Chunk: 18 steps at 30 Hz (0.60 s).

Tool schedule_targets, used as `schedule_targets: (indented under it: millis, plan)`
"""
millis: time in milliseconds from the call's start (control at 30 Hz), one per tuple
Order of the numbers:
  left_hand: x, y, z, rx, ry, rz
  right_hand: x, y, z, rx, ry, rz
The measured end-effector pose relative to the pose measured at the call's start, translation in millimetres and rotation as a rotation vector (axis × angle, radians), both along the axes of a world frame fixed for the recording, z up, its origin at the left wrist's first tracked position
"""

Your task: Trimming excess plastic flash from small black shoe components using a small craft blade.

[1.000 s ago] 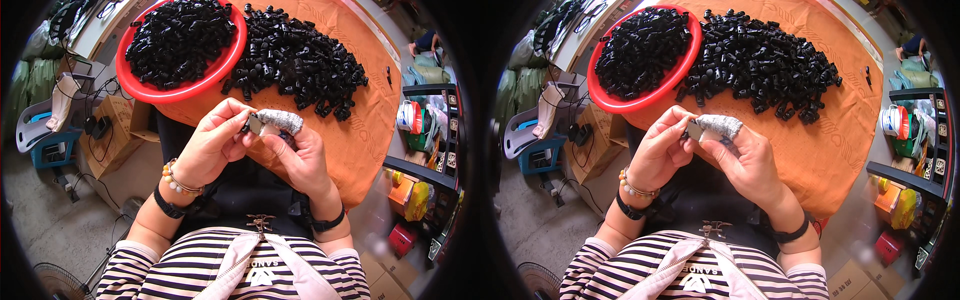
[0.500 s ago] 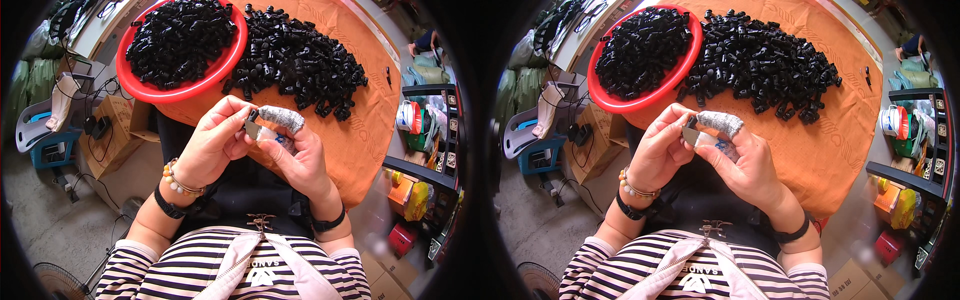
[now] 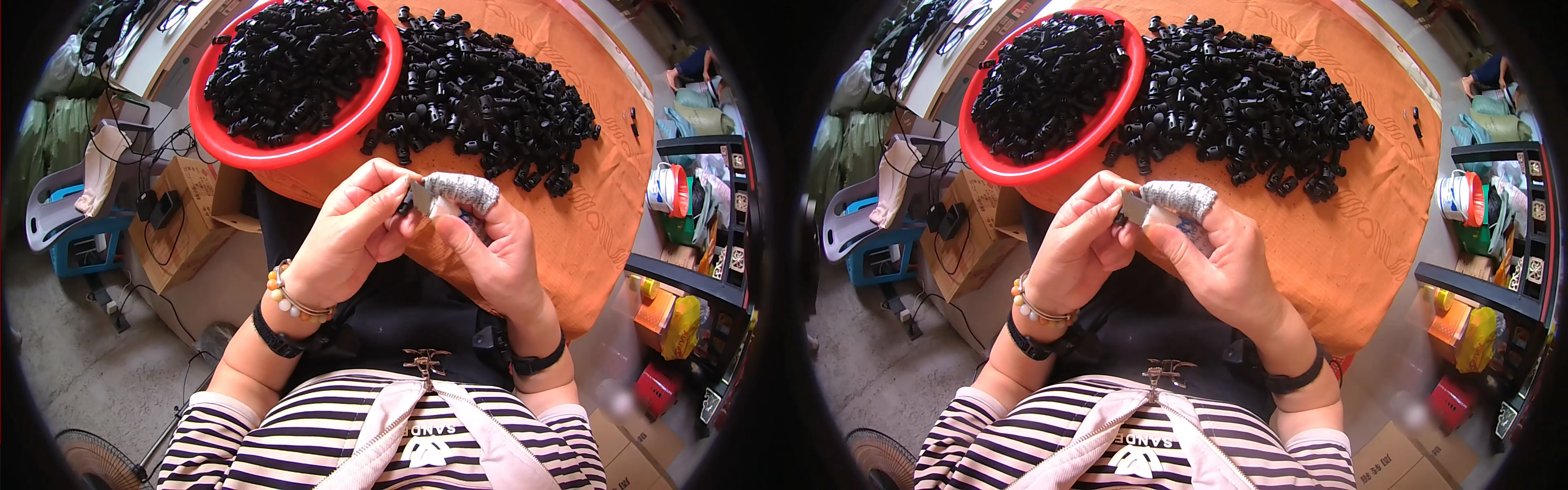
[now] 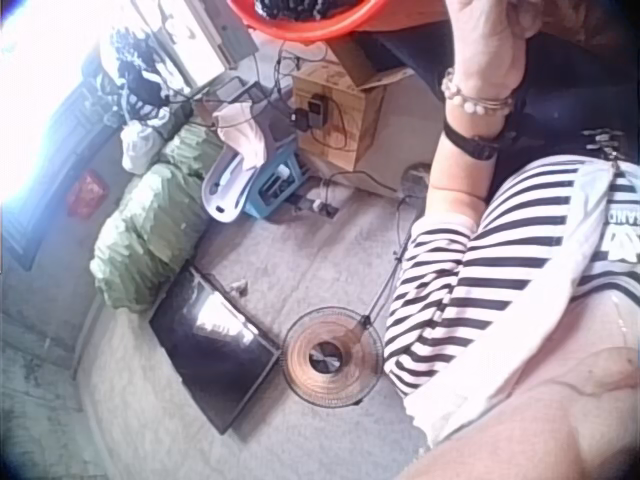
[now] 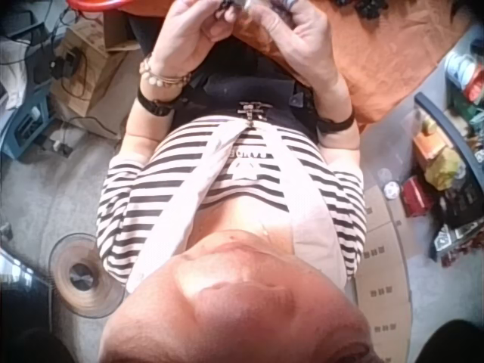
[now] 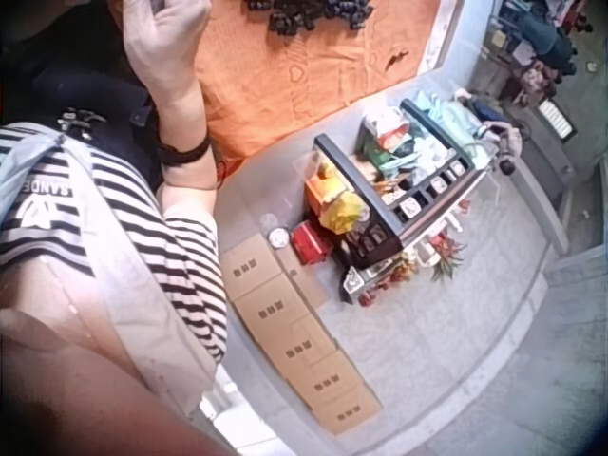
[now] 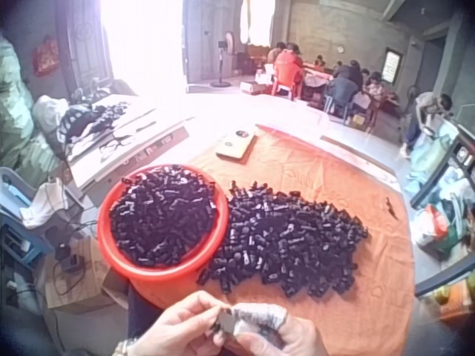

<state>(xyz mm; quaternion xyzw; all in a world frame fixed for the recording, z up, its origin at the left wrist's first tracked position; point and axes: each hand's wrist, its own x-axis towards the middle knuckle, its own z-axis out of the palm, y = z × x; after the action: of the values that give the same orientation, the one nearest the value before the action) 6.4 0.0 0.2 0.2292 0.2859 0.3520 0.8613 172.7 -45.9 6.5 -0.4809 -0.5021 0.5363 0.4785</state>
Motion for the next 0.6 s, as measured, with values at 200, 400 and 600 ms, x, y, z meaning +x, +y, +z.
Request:
schedule_targets:
  millis: [200,400,600]
  plan:
    - [-0.5,-0.3,-1.9,-0.026,-0.027,0.000,-6.1,11.5,-1.3,-0.004,0.167,-0.144]
    - [3.9,-2.7,-2.1,-0.021,0.023,0.023,-21.2,23.3,-3.0,0.048,0.116,-0.142]
    - [-3.2,2.0,-4.2,-0.022,-0.070,-0.028,-19.6,26.9,-6.4,0.062,0.182,-0.238]
